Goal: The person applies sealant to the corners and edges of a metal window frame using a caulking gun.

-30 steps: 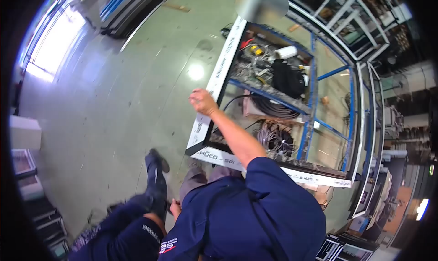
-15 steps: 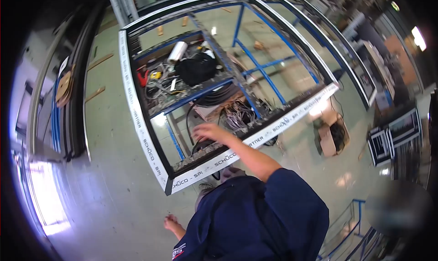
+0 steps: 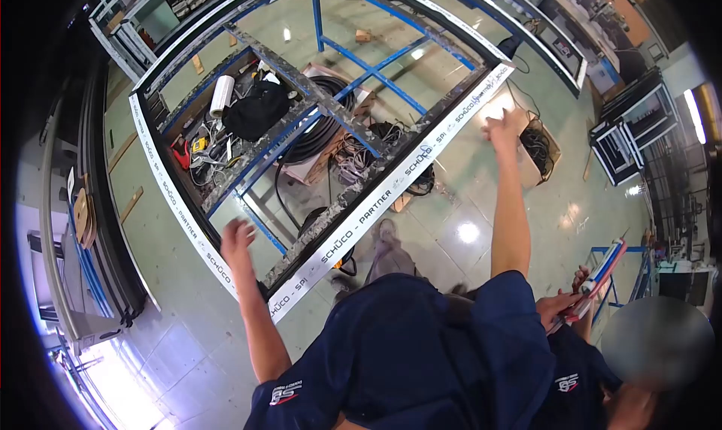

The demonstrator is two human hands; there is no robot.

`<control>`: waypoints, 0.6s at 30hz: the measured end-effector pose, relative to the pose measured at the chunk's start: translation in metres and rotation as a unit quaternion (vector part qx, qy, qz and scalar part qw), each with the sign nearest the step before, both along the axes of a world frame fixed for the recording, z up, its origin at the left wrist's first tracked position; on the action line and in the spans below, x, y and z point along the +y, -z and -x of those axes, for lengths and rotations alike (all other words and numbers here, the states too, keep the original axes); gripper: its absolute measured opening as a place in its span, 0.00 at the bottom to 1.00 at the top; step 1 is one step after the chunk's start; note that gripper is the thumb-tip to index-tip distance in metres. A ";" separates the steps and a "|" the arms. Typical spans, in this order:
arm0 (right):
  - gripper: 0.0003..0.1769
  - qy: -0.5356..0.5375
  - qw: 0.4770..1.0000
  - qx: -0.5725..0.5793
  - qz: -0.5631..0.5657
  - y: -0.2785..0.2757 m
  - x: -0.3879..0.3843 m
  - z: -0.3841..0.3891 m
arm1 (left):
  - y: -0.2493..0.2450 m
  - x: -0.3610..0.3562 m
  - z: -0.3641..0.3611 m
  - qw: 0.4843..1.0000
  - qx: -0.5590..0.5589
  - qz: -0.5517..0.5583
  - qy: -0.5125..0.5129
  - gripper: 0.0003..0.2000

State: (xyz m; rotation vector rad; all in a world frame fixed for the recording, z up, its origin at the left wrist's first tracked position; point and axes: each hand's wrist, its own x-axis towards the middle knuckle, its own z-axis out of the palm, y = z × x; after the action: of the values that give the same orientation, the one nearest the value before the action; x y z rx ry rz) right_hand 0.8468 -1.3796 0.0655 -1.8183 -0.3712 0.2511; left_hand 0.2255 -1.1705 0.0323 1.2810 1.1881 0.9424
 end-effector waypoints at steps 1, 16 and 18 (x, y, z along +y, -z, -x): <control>0.41 -0.017 0.998 -0.043 -0.039 0.001 0.005 -0.018 | -0.003 0.003 -0.039 0.998 0.016 0.048 0.030 0.24; 0.36 -0.087 0.964 0.080 0.239 0.068 0.070 -0.281 | 0.226 0.117 -0.451 0.928 0.125 0.293 -0.193 0.47; 0.38 -0.083 0.956 0.050 0.278 0.066 0.079 -0.302 | 0.184 0.110 -0.467 0.923 0.110 0.304 -0.208 0.38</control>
State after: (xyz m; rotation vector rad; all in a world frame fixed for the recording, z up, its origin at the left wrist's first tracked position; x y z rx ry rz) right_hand 1.1488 -1.3007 -0.0005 -2.3169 -0.4107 0.6117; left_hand 0.6927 -1.0609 -0.1520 0.6502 1.8043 0.6408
